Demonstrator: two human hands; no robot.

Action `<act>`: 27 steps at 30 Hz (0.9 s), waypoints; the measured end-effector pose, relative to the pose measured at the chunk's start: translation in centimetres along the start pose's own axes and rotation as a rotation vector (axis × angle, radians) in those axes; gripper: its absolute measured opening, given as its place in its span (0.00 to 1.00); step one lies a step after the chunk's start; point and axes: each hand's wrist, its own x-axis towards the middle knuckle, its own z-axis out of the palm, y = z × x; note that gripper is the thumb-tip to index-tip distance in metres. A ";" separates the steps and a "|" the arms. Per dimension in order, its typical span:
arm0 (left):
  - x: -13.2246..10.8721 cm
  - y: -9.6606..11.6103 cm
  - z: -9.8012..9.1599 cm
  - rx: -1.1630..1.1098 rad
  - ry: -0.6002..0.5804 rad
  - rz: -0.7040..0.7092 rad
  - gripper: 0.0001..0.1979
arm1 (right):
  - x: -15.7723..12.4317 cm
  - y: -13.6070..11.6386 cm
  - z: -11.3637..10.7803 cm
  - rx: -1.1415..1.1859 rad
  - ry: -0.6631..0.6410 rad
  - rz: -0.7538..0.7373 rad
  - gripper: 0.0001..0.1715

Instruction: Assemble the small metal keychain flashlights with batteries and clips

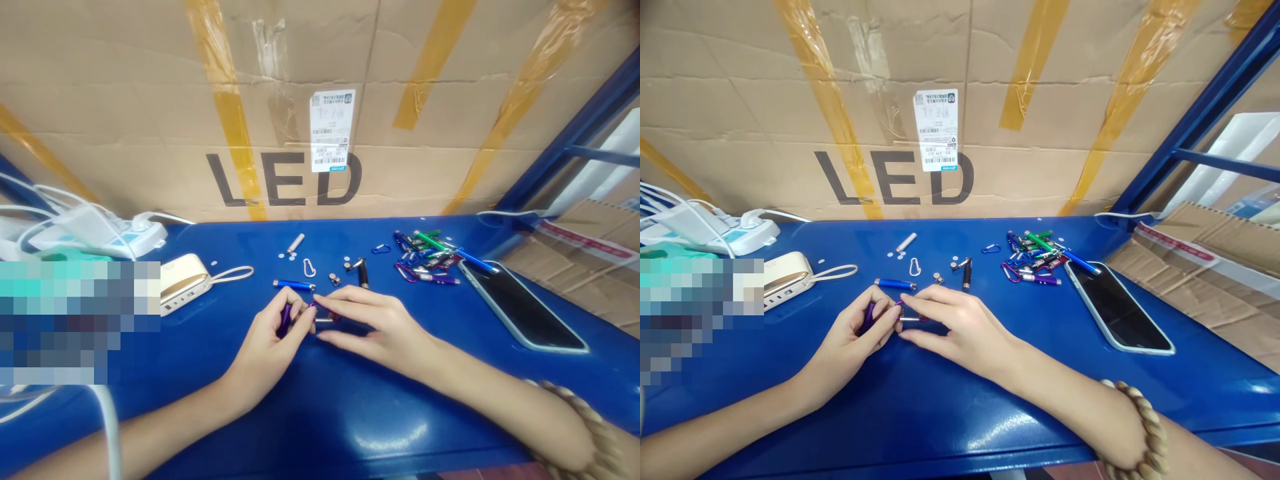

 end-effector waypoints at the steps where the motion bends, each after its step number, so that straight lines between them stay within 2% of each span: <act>1: 0.0 0.0 0.0 0.015 0.007 0.010 0.15 | 0.0 0.0 0.0 -0.012 0.006 0.001 0.19; 6: -0.2 0.1 0.1 0.027 -0.008 0.028 0.16 | 0.0 0.0 -0.1 -0.075 -0.059 -0.030 0.17; 9: -0.4 0.1 0.0 0.001 -0.062 -0.010 0.15 | 0.0 0.0 -0.1 -0.164 -0.112 -0.098 0.17; 14: -0.3 0.1 0.0 -0.075 -0.117 -0.028 0.15 | 0.1 0.2 -0.1 -0.339 -0.089 -0.184 0.17; 18: -0.2 0.2 0.0 -0.046 -0.087 -0.016 0.15 | 0.2 0.0 -0.2 -0.420 -0.069 -0.210 0.17; 27: -0.2 -0.2 0.0 0.195 -0.005 0.083 0.14 | 0.2 -0.3 -0.2 -0.390 -0.203 -0.152 0.20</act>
